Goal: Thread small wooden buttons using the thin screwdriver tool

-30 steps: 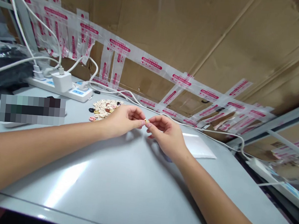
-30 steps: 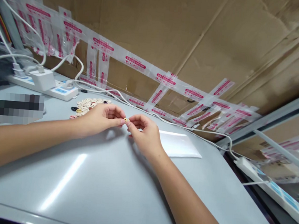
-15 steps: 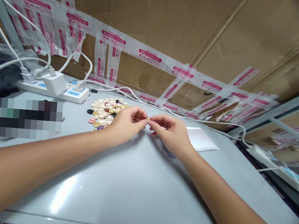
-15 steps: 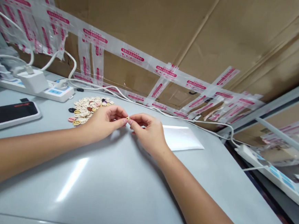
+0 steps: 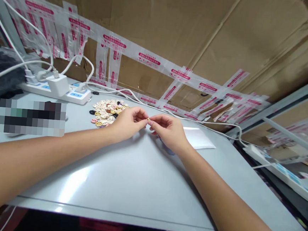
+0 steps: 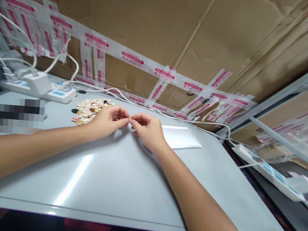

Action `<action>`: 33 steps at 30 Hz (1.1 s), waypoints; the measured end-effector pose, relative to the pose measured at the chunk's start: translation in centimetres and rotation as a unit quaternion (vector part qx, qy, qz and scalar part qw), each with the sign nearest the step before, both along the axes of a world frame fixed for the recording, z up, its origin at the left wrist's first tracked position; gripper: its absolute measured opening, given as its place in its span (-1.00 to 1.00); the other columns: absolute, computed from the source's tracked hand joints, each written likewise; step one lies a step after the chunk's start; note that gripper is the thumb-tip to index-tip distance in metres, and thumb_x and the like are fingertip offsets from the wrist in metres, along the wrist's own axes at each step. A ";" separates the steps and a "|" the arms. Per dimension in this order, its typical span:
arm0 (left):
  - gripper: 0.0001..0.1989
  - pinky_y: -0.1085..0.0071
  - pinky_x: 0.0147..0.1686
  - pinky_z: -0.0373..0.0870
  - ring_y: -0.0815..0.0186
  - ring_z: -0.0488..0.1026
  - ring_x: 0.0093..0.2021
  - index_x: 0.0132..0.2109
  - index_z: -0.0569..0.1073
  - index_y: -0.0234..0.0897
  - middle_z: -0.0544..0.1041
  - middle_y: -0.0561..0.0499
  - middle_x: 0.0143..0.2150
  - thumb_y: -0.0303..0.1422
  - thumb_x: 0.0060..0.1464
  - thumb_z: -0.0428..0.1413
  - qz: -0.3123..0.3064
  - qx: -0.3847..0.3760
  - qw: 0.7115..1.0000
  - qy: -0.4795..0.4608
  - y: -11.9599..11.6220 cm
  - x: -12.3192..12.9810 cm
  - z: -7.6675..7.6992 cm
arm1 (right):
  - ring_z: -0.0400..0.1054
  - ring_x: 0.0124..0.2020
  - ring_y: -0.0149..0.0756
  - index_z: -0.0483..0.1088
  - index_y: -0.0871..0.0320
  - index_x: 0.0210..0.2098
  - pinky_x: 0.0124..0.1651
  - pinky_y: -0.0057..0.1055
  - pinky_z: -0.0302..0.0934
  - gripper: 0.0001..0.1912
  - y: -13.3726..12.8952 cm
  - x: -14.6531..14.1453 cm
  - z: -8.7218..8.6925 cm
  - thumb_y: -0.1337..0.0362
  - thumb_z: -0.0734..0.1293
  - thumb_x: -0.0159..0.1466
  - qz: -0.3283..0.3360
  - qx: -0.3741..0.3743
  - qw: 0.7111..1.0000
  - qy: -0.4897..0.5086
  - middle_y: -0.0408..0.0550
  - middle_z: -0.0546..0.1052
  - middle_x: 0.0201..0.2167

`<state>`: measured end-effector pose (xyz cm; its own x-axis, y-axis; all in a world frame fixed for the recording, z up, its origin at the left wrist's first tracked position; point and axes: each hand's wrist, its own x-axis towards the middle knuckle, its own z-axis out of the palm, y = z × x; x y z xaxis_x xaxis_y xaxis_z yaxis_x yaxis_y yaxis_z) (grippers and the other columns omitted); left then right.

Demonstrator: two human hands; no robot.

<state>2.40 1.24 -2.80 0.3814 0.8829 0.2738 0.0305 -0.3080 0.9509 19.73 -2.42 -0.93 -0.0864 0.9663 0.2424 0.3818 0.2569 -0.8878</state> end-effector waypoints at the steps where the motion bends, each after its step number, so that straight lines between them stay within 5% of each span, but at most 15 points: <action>1: -0.85 0.35 -0.22 0.46 0.32 0.52 -0.28 -0.27 0.43 -0.31 0.55 0.00 -0.32 -0.36 0.00 0.21 -0.001 0.000 1.000 0.001 0.0 0.0 0.1 | 0.45 -0.35 -0.29 0.55 0.16 -0.28 -0.35 -0.38 0.42 -0.76 -0.1 -0.1 0.0 0.11 0.44 0.17 0.001 -0.002 1.000 0.001 -0.04 0.59 -0.34; 33: -0.93 0.41 -0.30 0.44 0.33 0.50 -0.33 -0.28 0.46 -0.32 0.55 0.01 -0.36 -0.46 0.01 0.16 0.014 0.051 0.998 0.024 0.8 0.4 -1.0 | 0.41 -0.43 -0.33 0.51 0.18 -0.32 -0.43 -0.42 0.38 -0.70 -0.1 -0.5 0.3 0.06 0.46 0.12 -0.001 -0.024 1.000 -0.007 -0.05 0.56 -0.42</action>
